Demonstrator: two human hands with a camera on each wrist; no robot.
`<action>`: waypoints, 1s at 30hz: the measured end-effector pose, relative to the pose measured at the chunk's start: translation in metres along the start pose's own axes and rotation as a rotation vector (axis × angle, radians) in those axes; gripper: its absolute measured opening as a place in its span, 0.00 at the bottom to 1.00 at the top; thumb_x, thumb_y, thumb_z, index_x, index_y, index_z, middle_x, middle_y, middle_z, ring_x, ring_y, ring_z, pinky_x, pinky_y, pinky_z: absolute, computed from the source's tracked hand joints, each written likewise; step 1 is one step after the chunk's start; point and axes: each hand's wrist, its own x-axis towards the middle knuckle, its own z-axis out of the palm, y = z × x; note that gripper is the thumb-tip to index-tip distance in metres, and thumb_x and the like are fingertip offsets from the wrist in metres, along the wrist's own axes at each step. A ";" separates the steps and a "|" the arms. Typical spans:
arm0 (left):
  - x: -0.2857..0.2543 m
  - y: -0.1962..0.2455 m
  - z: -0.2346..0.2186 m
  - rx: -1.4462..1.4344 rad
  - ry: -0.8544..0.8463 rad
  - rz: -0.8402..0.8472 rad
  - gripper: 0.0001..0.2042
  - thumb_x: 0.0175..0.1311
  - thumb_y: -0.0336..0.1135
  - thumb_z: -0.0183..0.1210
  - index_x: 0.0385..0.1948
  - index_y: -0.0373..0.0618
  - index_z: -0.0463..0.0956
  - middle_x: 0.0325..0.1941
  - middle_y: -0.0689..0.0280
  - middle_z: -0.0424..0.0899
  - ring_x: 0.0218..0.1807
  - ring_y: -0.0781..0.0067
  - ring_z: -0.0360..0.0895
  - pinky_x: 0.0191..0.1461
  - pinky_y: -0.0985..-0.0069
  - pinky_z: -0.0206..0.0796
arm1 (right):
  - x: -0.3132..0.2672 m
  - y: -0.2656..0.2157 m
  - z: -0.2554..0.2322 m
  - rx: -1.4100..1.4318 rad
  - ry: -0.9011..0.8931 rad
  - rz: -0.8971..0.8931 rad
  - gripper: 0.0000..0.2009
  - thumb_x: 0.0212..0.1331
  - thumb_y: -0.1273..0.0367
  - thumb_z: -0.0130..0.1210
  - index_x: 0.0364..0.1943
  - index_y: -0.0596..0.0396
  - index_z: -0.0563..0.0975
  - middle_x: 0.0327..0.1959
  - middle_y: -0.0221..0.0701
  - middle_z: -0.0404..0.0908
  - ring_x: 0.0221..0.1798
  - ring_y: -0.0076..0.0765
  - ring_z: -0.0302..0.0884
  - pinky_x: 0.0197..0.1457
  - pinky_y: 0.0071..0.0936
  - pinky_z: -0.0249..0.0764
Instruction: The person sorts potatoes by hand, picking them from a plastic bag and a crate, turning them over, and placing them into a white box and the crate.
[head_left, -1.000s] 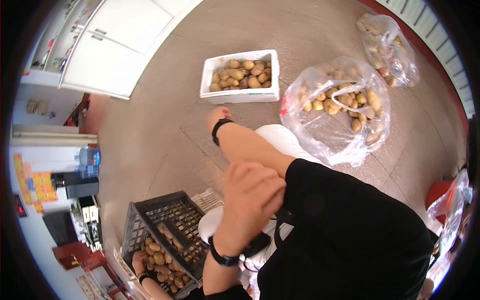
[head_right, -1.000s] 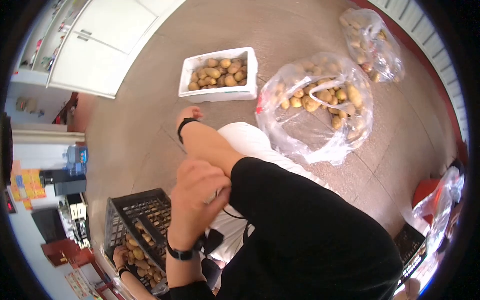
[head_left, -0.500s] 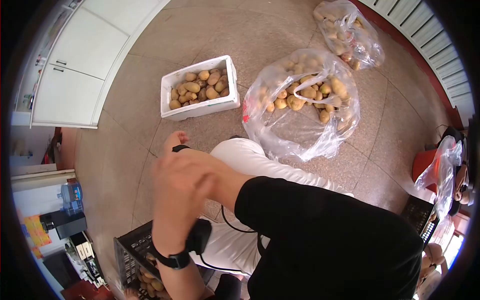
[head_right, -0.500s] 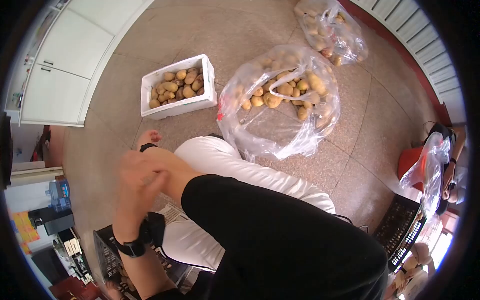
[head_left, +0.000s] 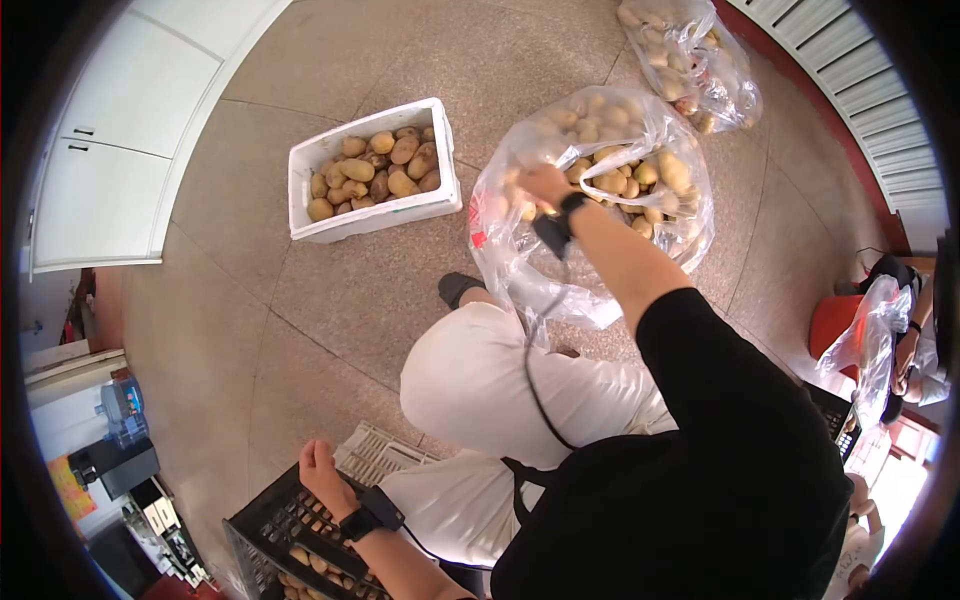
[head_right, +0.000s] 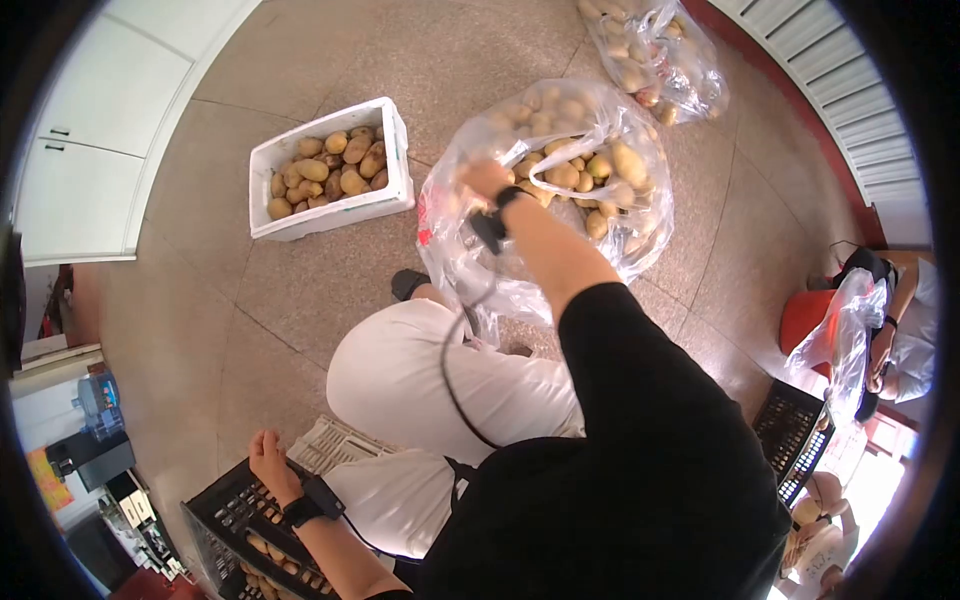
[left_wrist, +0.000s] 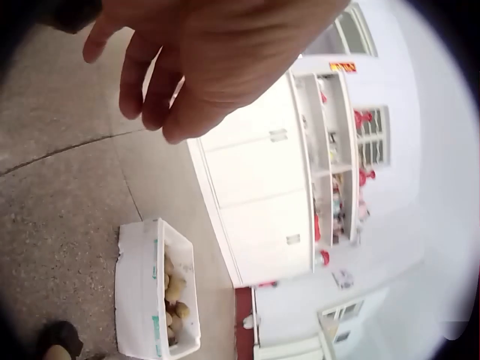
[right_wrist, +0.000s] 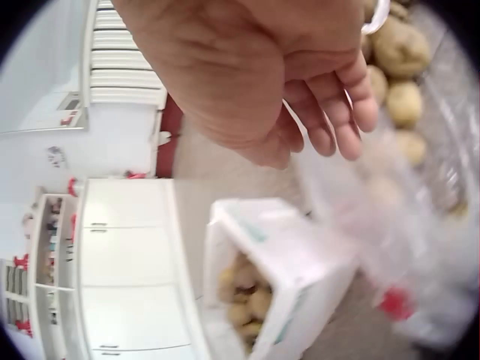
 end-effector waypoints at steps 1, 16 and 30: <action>0.004 -0.008 0.000 -0.163 0.095 -0.131 0.07 0.61 0.34 0.54 0.34 0.42 0.74 0.32 0.71 0.75 0.39 0.78 0.70 0.46 0.73 0.60 | -0.011 0.050 0.018 -0.088 -0.116 -0.016 0.12 0.50 0.63 0.50 0.31 0.55 0.79 0.29 0.42 0.80 0.37 0.43 0.79 0.37 0.36 0.75; 0.033 -0.011 -0.006 -0.621 -0.009 -0.259 0.12 0.63 0.41 0.54 0.42 0.45 0.71 0.37 0.70 0.74 0.43 0.76 0.71 0.51 0.69 0.62 | -0.039 0.119 0.051 0.774 0.050 1.148 0.26 0.41 0.48 0.60 0.35 0.58 0.74 0.20 0.28 0.68 0.18 0.28 0.68 0.17 0.25 0.57; 0.032 0.001 0.001 -0.641 -0.024 -0.297 0.12 0.63 0.40 0.54 0.42 0.45 0.71 0.37 0.70 0.75 0.43 0.75 0.71 0.54 0.69 0.63 | -0.064 0.122 0.108 0.308 0.313 1.027 0.37 0.27 0.52 0.66 0.41 0.70 0.74 0.41 0.43 0.77 0.39 0.39 0.77 0.36 0.34 0.74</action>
